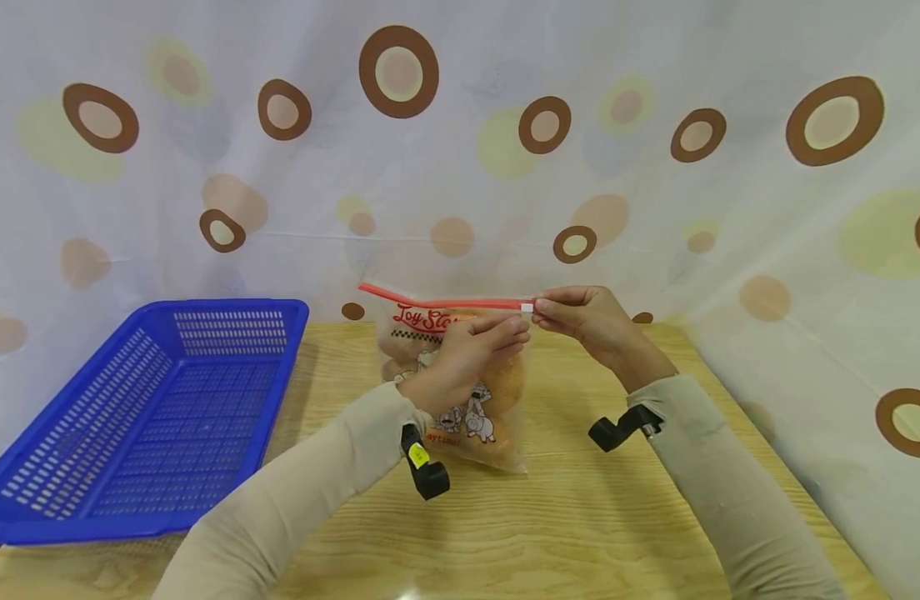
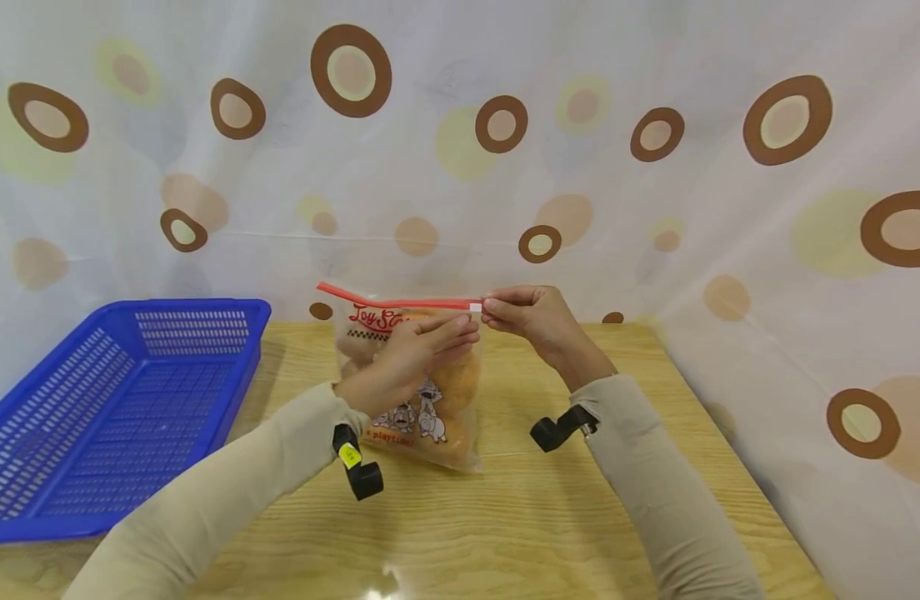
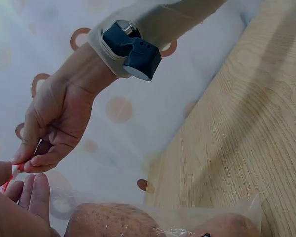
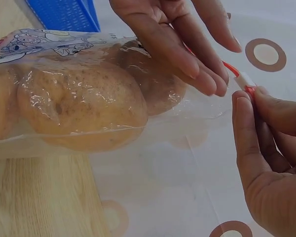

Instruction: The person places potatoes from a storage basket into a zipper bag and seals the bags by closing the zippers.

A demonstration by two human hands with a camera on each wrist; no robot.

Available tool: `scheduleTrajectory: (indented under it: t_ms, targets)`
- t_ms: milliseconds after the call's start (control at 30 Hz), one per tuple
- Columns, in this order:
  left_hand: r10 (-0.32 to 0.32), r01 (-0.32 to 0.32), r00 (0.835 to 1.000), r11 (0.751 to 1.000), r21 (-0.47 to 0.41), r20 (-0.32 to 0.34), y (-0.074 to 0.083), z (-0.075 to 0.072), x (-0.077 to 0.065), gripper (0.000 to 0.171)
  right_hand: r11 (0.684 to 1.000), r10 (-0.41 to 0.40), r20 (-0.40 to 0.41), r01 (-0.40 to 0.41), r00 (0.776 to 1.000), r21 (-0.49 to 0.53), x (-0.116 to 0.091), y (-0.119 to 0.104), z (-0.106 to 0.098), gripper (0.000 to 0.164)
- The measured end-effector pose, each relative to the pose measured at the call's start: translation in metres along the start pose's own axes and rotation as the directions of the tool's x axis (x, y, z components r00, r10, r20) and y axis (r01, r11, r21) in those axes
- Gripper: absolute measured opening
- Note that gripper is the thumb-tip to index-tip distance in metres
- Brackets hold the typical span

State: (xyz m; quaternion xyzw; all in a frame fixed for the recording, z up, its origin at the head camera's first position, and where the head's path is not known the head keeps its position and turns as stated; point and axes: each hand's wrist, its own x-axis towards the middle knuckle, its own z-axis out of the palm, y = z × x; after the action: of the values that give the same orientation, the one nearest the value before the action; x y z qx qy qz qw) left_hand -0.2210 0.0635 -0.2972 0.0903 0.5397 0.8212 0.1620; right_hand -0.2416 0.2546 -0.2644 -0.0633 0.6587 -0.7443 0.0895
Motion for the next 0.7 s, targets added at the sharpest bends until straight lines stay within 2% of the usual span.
scheduleTrajectory:
  t_ms: [400,533,700]
  targets:
    - [-0.038,0.026,0.995,0.992,-0.124,-0.097,0.001,0.012,0.005,0.030,0.999,-0.004,0.031,0.006,1.000,-0.049,0.000,0.000,0.001,0.023]
    - [-0.024,0.006,0.992,0.989,-0.151,-0.120,0.000,0.014,0.006,0.029,0.999,-0.003,0.037,0.004,0.999,-0.043,-0.001,-0.001,0.001,0.022]
    - [0.024,-0.048,0.985,0.990,-0.134,-0.171,-0.006,0.017,0.008,0.026,0.999,0.000,0.046,0.001,0.999,-0.033,-0.002,0.000,0.001,0.024]
